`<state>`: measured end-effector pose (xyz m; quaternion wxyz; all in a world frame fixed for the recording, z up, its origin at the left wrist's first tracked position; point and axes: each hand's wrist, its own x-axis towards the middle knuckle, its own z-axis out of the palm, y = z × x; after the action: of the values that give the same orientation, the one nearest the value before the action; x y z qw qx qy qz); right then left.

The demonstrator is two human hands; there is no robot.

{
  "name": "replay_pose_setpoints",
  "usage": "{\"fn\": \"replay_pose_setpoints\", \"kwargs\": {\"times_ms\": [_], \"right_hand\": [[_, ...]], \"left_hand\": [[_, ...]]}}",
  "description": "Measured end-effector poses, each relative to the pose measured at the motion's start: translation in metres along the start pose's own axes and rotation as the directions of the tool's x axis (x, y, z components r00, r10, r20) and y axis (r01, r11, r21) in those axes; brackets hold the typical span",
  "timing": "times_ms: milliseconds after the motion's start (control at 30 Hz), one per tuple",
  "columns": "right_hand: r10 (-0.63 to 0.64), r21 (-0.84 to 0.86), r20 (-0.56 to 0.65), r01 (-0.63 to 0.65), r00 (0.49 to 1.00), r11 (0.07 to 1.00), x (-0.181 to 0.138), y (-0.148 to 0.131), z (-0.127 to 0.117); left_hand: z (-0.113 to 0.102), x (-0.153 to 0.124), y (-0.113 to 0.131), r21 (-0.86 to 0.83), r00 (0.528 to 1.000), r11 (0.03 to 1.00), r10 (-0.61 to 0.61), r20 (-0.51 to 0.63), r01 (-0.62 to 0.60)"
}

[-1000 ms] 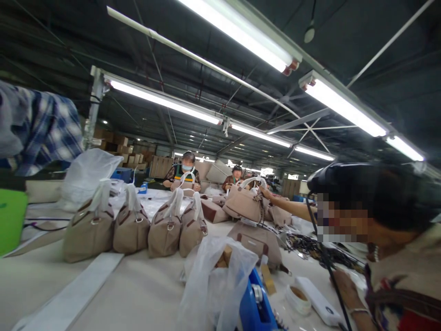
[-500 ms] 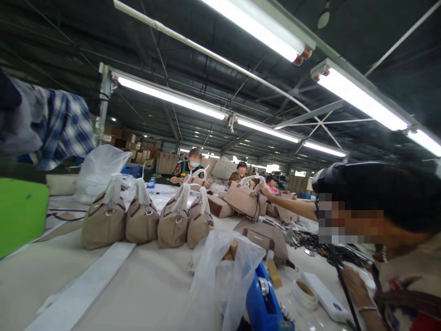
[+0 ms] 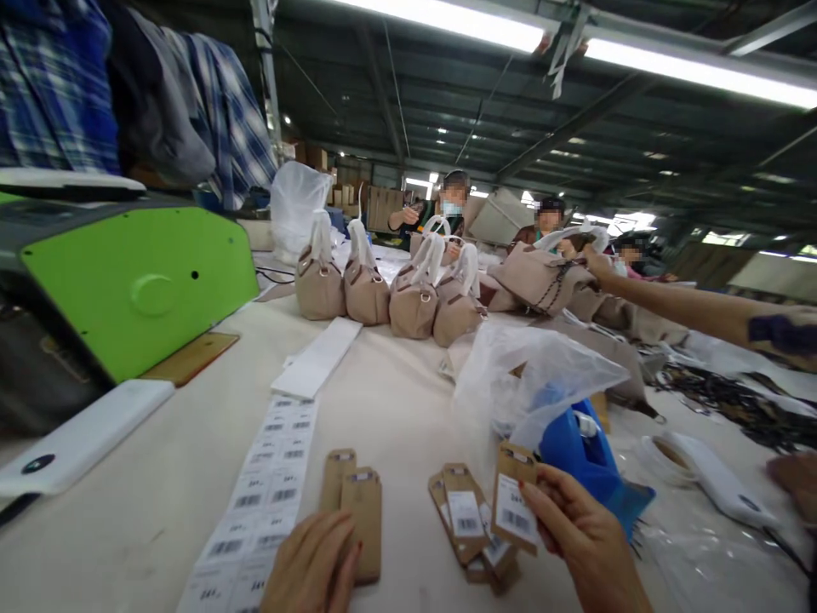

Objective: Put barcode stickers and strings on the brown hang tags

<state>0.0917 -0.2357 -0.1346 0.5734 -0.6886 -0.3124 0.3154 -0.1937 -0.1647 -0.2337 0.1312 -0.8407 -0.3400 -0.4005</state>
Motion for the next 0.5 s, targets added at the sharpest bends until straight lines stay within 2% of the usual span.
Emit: {"fn": "replay_pose_setpoints", "kwargs": {"times_ms": [67, 167, 267, 400, 500], "right_hand": [[-0.005, -0.075, 0.103, 0.013, 0.995, 0.997, -0.002, 0.006, 0.006], [-0.011, -0.257, 0.234, 0.073, 0.972, 0.964, 0.002, 0.024, 0.024], [-0.052, -0.459, 0.187, 0.134, 0.981, 0.878, 0.01, 0.038, 0.034], [-0.164, -0.598, 0.064, 0.169, 0.984, 0.784, 0.014, 0.046, 0.028], [-0.256, -0.607, 0.173, 0.308, 0.951, 0.733, 0.005, 0.051, 0.028]], "left_hand": [[0.004, -0.001, 0.005, 0.006, 1.0, 1.0, -0.004, 0.003, 0.004], [0.009, -0.005, 0.012, -0.019, 0.997, 0.997, -0.078, -0.028, 0.077], [0.011, -0.011, 0.015, -0.04, 0.987, 0.987, -0.154, -0.046, 0.153], [0.008, -0.015, 0.014, -0.072, 0.972, 0.972, -0.229, -0.057, 0.225], [0.001, -0.013, 0.014, -0.093, 0.967, 0.965, -0.252, -0.046, 0.247]]}}
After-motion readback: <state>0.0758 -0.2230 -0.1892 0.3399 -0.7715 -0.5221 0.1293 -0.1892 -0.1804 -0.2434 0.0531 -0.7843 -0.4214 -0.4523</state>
